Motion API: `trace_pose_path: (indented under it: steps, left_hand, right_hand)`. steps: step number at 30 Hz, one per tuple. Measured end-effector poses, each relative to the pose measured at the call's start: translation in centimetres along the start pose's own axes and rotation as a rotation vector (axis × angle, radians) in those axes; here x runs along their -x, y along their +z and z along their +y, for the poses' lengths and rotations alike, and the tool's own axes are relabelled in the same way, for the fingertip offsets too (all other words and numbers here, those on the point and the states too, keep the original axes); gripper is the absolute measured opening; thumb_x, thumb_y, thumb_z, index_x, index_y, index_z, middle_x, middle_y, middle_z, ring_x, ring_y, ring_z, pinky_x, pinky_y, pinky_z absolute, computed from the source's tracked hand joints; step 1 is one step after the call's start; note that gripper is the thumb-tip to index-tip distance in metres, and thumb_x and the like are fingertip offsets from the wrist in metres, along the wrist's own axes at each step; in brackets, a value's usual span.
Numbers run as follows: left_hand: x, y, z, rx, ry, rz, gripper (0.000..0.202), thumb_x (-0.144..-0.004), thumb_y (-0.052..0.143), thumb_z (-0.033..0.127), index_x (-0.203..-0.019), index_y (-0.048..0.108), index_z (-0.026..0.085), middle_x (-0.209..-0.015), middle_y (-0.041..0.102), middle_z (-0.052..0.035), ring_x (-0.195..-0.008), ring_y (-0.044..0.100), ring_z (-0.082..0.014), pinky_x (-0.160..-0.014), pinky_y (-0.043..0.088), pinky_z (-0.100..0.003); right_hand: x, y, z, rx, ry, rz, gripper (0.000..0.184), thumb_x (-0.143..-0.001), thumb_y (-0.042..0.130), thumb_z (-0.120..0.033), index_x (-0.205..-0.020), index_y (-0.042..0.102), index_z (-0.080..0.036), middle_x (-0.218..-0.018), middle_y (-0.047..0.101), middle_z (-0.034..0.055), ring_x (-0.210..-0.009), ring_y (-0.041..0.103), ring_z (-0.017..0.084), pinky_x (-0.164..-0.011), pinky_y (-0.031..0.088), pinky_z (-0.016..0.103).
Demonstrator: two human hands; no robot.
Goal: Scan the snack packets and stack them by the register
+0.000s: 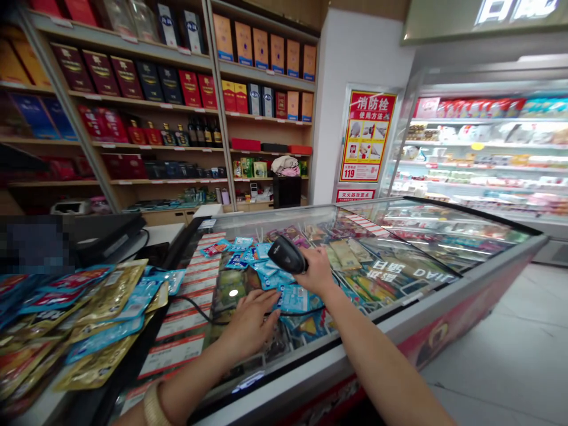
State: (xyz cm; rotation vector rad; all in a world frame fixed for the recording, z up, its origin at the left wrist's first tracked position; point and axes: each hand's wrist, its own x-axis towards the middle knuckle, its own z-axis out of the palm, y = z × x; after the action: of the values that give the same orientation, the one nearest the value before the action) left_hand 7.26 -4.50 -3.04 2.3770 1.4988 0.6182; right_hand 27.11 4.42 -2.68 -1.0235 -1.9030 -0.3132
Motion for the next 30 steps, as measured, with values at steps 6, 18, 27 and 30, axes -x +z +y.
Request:
trace_pose_path:
  steps: [6, 18, 27, 30]
  left_hand:
    - [-1.4, -2.2, -2.5, 0.379, -0.162, 0.262, 0.029, -0.074, 0.060, 0.031, -0.096, 0.076, 0.020, -0.104, 0.075, -0.0071, -0.095, 0.069, -0.0236, -0.085, 0.054, -0.036]
    - [-1.7, -7.8, -6.9, 0.617, -0.344, 0.952, 0.032, -0.055, 0.072, 0.032, -0.079, 0.055, 0.020, -0.078, 0.064, -0.0003, -0.069, 0.064, -0.0151, -0.067, 0.055, -0.029]
    - [-1.6, -7.8, -6.0, 0.548, -0.364, 0.897, 0.032, -0.055, 0.068, 0.034, -0.079, 0.051, 0.021, -0.078, 0.063, -0.0002, -0.069, 0.064, -0.0164, -0.058, 0.051, -0.026]
    - [-1.6, -7.8, -5.7, 0.514, -0.366, 0.887, 0.030, -0.056, 0.066, 0.033, -0.080, 0.051, 0.022, -0.080, 0.063, -0.0004, -0.074, 0.066, -0.0177, -0.058, 0.050, -0.024]
  right_hand:
    - [0.0, -0.1, 0.2, -0.005, -0.005, 0.033, 0.022, -0.072, 0.057, -0.034, -0.088, 0.065, -0.020, -0.077, 0.068, 0.0061, -0.074, 0.059, 0.022, -0.078, 0.036, 0.035]
    - [-0.1, -0.3, -1.4, -0.127, -0.152, -0.132, 0.020, -0.072, 0.059, -0.037, -0.084, 0.062, -0.021, -0.075, 0.069, 0.0029, -0.069, 0.059, 0.019, -0.079, 0.033, 0.036]
    - [-0.4, -0.4, -2.6, -0.107, -0.217, -0.234, 0.025, -0.070, 0.058, -0.036, -0.089, 0.062, -0.021, -0.082, 0.071, 0.0039, -0.076, 0.062, 0.020, -0.080, 0.030, 0.037]
    - [-0.4, -0.3, -2.9, -0.083, -0.215, -0.247, 0.023, -0.070, 0.056, -0.035, -0.087, 0.061, -0.021, -0.079, 0.070, 0.0031, -0.073, 0.061, 0.019, -0.079, 0.029, 0.036]
